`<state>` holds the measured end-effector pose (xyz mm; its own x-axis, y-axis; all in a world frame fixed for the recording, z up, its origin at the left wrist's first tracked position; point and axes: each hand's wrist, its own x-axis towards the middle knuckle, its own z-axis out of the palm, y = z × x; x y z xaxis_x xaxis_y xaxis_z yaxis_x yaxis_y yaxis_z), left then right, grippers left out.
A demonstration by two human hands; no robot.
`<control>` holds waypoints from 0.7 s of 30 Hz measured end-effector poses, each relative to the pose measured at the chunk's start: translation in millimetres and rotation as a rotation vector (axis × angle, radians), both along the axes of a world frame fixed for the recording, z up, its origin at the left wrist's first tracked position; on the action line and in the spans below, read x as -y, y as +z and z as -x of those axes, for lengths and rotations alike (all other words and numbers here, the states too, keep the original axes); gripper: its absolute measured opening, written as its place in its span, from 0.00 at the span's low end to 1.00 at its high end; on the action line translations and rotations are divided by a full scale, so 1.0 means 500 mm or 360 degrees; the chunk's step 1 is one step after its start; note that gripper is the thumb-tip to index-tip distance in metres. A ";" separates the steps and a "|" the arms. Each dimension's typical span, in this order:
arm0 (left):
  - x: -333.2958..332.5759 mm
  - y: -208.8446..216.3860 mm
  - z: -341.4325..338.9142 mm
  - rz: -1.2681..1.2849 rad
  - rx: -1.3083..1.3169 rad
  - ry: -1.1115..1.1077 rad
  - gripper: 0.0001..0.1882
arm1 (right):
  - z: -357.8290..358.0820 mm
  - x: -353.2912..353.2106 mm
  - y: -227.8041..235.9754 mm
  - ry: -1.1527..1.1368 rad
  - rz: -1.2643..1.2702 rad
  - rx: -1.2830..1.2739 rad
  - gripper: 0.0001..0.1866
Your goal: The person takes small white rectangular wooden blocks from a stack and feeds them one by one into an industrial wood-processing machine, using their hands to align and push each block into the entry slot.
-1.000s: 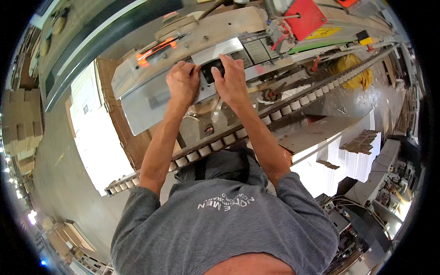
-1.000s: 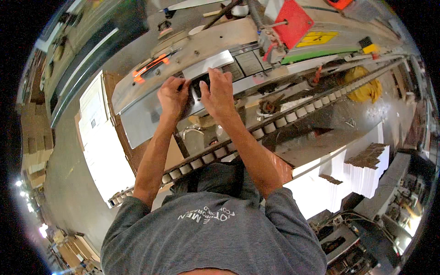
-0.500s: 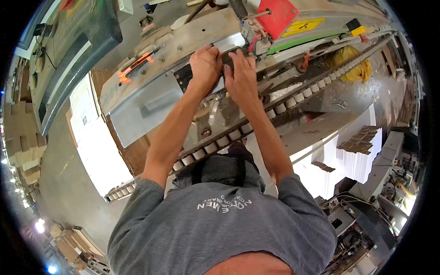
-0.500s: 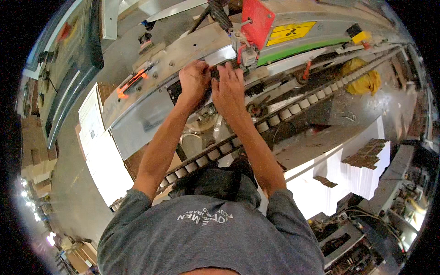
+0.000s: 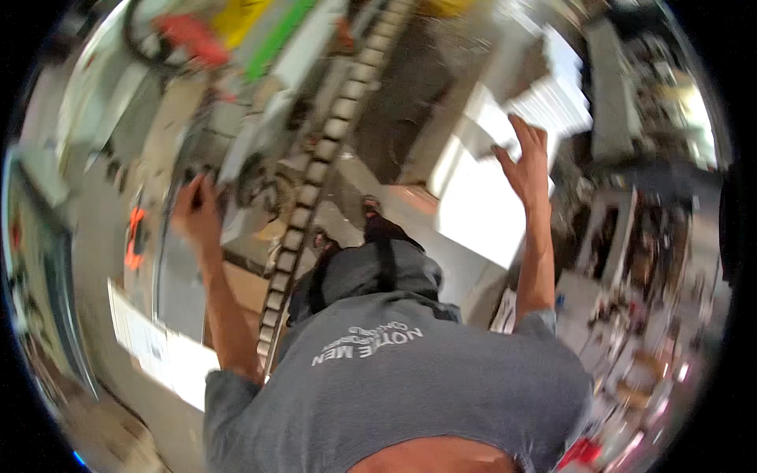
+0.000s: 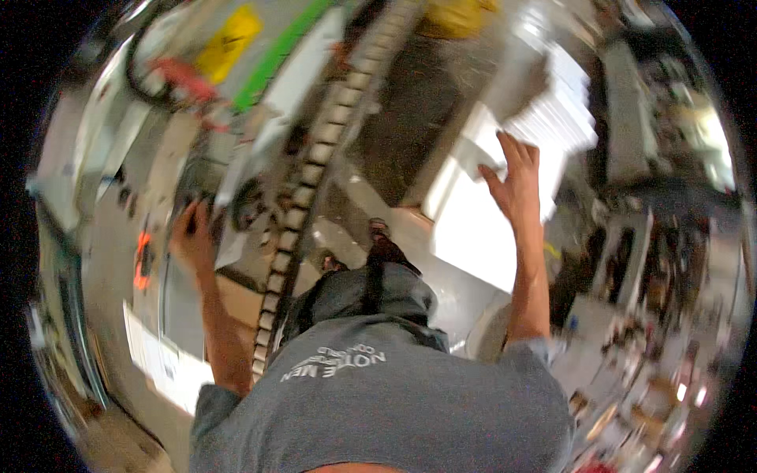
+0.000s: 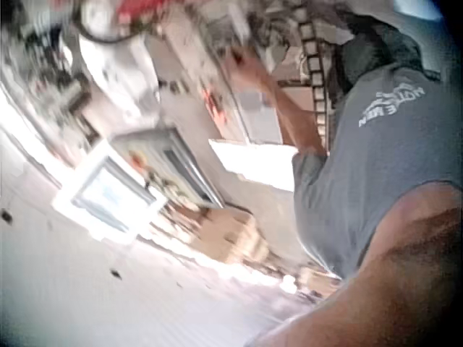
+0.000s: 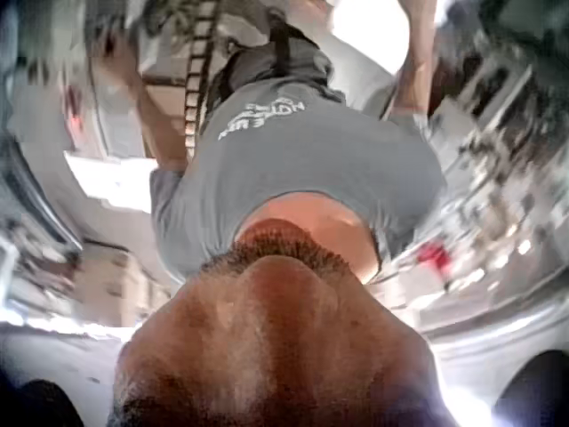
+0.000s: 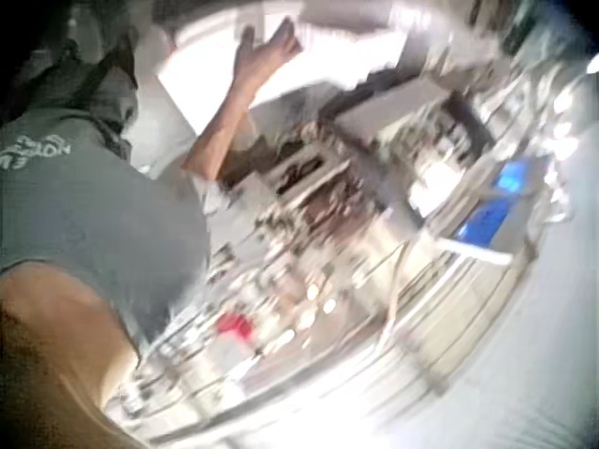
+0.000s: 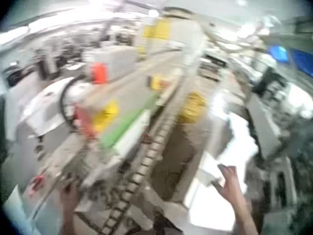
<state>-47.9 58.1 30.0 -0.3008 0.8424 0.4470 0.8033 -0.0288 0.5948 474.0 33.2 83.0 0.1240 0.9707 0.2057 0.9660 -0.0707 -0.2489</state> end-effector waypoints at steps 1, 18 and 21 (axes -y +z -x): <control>0.020 -0.031 0.030 -0.0197 -0.0085 -0.0108 0.06 | -0.051 0.016 0.002 -0.0028 0.0111 0.0156 0.34; 0.119 -0.035 -0.060 0.0060 0.0538 0.0129 0.06 | -0.079 0.071 0.021 0.0233 0.0150 0.0015 0.19; 0.152 -0.029 -0.023 -0.0072 0.0515 0.0263 0.06 | 0.130 -0.032 0.033 0.0838 -0.0037 -0.0174 0.20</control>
